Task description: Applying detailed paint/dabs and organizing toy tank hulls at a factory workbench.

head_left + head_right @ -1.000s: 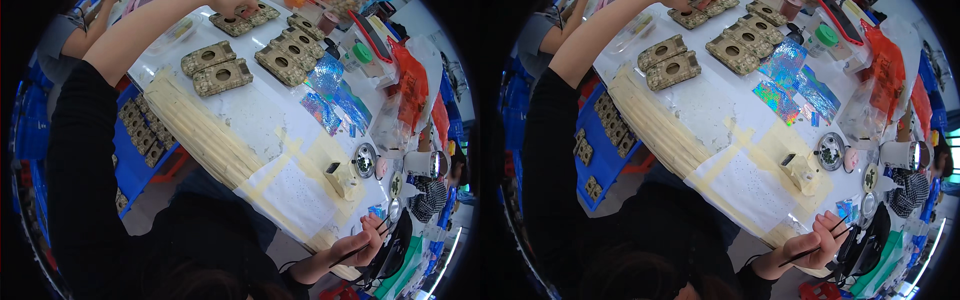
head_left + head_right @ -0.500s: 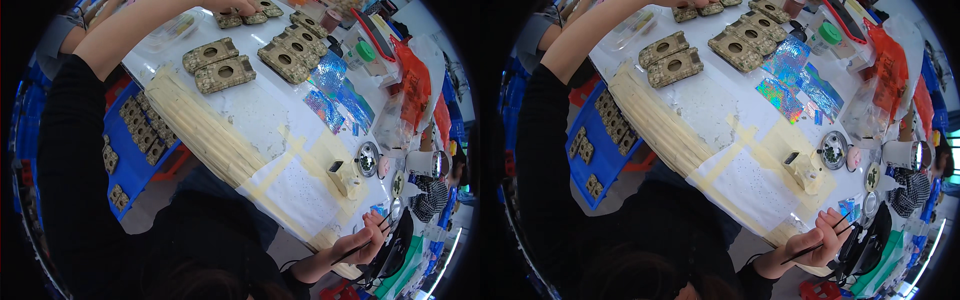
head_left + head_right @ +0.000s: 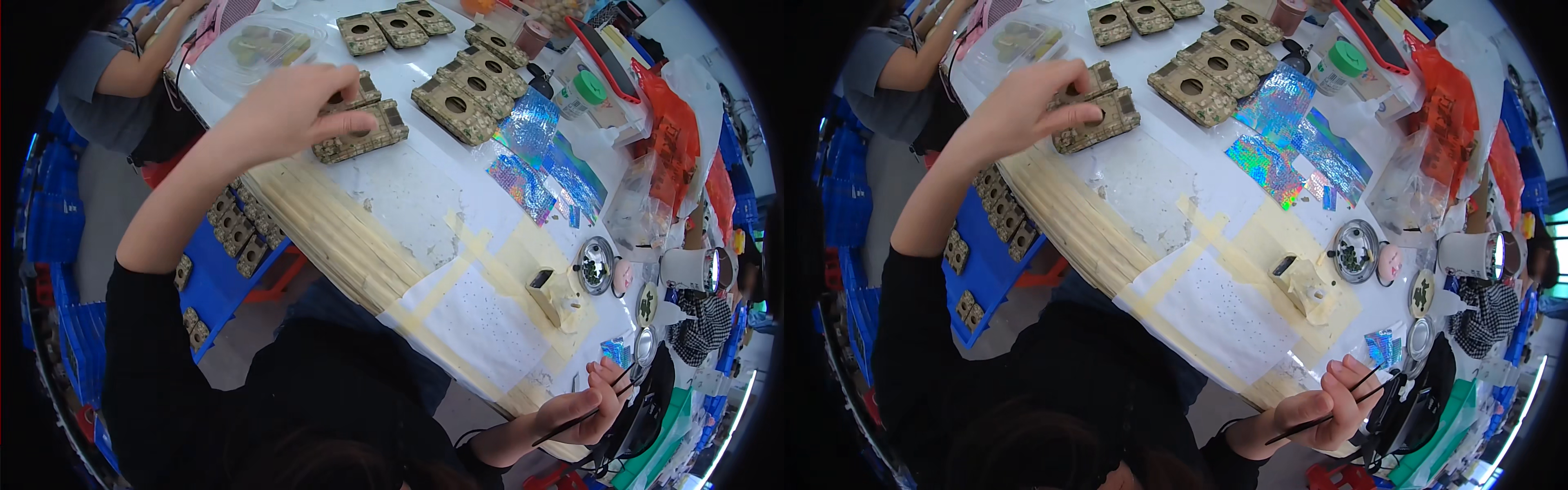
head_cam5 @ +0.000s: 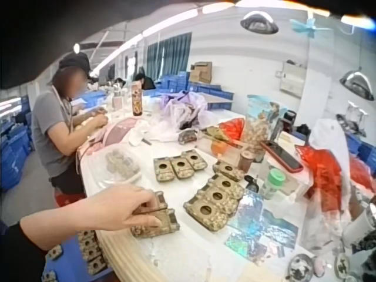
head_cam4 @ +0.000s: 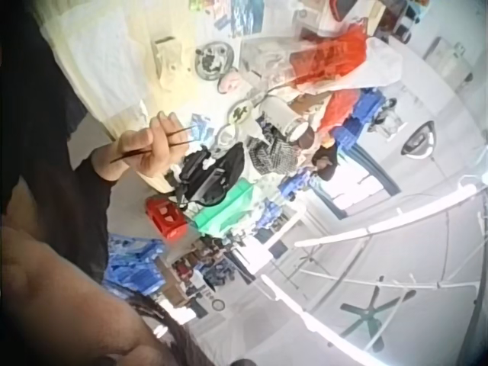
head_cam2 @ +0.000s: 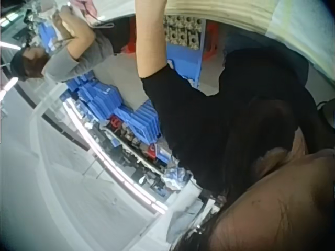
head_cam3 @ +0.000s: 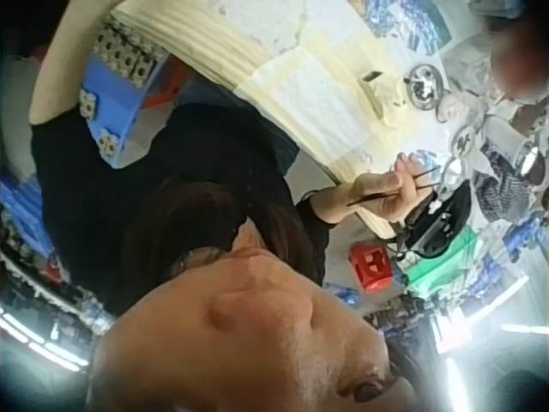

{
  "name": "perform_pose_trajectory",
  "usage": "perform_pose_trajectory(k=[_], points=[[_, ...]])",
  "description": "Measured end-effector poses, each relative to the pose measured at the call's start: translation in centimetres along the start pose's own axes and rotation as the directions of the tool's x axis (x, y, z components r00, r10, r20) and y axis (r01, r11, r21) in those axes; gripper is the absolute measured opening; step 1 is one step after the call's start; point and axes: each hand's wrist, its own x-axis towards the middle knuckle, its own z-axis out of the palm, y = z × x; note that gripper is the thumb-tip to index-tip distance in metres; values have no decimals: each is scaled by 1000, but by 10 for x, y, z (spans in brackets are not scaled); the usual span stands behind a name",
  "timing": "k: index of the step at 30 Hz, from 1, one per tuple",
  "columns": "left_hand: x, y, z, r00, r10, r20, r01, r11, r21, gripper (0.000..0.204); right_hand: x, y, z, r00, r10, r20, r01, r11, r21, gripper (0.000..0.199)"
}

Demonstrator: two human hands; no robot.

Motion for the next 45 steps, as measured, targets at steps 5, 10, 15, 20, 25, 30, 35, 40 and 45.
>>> perform_pose_trajectory(k=[5, 10, 15, 20, 25, 30, 35, 40, 45], points=[[-25, 14, 39, 949, 134, -286, -93, 984, 152, 37, 2, -3, 0, 1000, 11, 22, -11, 1000, -17, 30], [-31, 13, 42, 942, 118, -316, -103, 993, 63, 37, 2, 3, 1, 1000, 14, 0, -14, 1000, 7, 28], [-74, -2, 6, 972, -17, -233, -13, 992, -126, 40, -1, 3, 4, 1000, 3, 23, -3, 1000, 6, 28], [-155, -51, -39, 946, -292, -140, 203, 872, -445, 40, -4, 5, 2, 999, -36, 4, 36, 998, -43, 26], [-243, -148, -15, 687, -727, -5, 682, 646, -342, 41, -7, 11, -1, 998, -59, -11, 60, 998, 11, 26], [-290, -210, 70, 721, -690, -62, 690, 723, -30, 43, -7, 13, 3, 1000, 8, -14, -7, 1000, 20, 24], [-314, -216, 117, 874, -324, 362, 331, 943, 44, 45, -7, 7, 8, 996, 89, -5, -89, 995, -49, 25], [-331, -222, 147, 766, 248, 594, -348, 936, 59, 29, -7, 8, 11, 993, 117, -6, -117, 992, -43, 25], [-330, -231, 166, 663, 434, 610, -610, 785, 105, 21, -7, 10, 12, 989, 148, 6, -148, 988, -45, 23]])
